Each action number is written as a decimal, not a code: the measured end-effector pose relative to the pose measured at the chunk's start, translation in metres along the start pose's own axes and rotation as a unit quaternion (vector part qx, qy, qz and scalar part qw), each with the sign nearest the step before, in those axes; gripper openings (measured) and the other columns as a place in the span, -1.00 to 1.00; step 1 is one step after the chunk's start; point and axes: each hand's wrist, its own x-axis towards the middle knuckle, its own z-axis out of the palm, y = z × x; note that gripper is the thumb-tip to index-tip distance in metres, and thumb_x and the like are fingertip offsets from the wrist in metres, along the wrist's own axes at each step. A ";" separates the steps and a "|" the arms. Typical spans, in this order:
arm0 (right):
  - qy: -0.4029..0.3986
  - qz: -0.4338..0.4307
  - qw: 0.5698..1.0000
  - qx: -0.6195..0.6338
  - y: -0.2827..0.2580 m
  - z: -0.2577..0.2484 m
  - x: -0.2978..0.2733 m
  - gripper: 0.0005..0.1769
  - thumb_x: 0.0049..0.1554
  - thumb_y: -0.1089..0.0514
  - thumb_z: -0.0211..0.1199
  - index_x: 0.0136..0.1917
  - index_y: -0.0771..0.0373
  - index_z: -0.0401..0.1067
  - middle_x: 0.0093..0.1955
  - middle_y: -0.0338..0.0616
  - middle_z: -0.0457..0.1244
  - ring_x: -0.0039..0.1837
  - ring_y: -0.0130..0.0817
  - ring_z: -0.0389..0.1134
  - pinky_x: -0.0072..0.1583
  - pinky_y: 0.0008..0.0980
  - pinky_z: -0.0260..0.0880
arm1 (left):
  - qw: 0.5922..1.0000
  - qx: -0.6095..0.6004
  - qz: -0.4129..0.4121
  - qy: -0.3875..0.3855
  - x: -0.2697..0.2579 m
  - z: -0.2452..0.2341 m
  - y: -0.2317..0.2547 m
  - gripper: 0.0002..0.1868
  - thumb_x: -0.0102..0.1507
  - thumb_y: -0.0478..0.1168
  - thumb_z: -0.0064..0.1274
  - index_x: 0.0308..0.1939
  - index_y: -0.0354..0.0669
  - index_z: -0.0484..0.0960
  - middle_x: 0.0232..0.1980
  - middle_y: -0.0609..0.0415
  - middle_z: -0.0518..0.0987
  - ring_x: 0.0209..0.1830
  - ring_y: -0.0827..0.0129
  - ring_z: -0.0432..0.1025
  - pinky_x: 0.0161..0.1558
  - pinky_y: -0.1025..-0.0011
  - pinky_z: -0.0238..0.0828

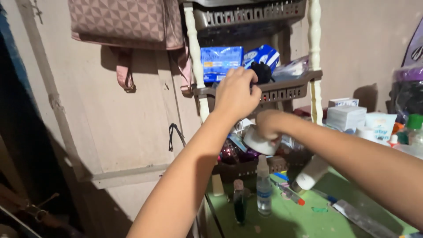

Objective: The person tidies a green shelf unit, picking up bottles, tubes, and small containers one at a time and rearranging them across the shelf top and a plastic basket, repositioning items to line them up neatly on the surface.

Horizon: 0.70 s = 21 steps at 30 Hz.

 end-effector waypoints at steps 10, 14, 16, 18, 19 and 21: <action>0.073 0.047 0.842 0.533 0.149 -0.062 -0.130 -0.78 0.21 0.26 0.19 0.11 0.34 0.50 -0.05 0.13 0.43 -0.07 -0.16 0.46 0.04 -0.23 0.49 | 0.996 -0.044 0.064 -0.042 -0.105 0.075 0.159 -0.62 0.11 0.00 0.02 -0.05 -0.01 0.60 -0.06 -0.06 0.60 -0.06 0.02 0.51 -0.10 0.02 0.48; 0.144 0.056 0.805 0.573 0.173 -0.057 -0.151 -0.82 0.31 0.30 0.06 0.14 0.36 0.41 -0.03 0.19 0.38 -0.06 -0.11 0.46 0.07 -0.16 0.50 | 0.965 -0.092 0.176 -0.170 -0.179 0.126 0.191 -0.28 0.06 0.29 -0.05 0.22 0.09 0.52 0.15 -0.15 0.58 0.05 -0.13 0.51 -0.08 -0.07 0.49; 0.174 0.056 0.802 0.568 0.156 -0.062 -0.166 -0.83 0.31 0.29 0.03 0.13 0.36 0.39 -0.03 0.16 0.35 -0.06 -0.14 0.45 0.09 -0.18 0.49 | 0.960 -0.075 0.158 -0.218 -0.187 0.159 0.196 -0.25 0.06 0.34 -0.07 0.22 0.07 0.48 0.19 -0.18 0.56 0.08 -0.20 0.49 -0.10 -0.08 0.48; 0.232 0.032 0.800 0.553 0.140 -0.066 -0.177 -0.85 0.27 0.32 0.05 0.10 0.37 0.37 -0.01 0.08 0.34 -0.06 -0.13 0.47 0.11 -0.17 0.54 | 0.874 -0.099 0.120 -0.459 -0.176 0.161 0.197 -0.39 0.30 0.30 -0.11 0.18 -0.05 0.54 0.10 -0.06 0.63 0.15 0.07 0.57 0.00 0.02 0.55; 0.232 0.034 0.800 0.552 0.135 -0.066 -0.182 -0.85 0.27 0.32 0.05 0.10 0.37 0.37 -0.01 0.08 0.34 -0.06 -0.13 0.47 0.11 -0.17 0.54 | 0.874 -0.100 0.121 -0.459 -0.177 0.167 0.197 -0.39 0.30 0.30 -0.11 0.18 -0.05 0.54 0.10 -0.06 0.63 0.15 0.07 0.57 0.00 0.02 0.55; 0.277 0.022 0.788 0.550 0.124 -0.075 -0.187 -0.84 0.28 0.29 0.05 0.11 0.36 0.35 0.01 0.07 0.33 -0.05 -0.12 0.48 0.13 -0.16 0.50 | 0.868 -0.102 0.171 -0.455 -0.171 0.175 0.186 -0.42 0.18 0.16 0.06 0.16 -0.09 0.52 0.10 -0.09 0.60 0.04 0.03 0.57 -0.05 0.08 0.56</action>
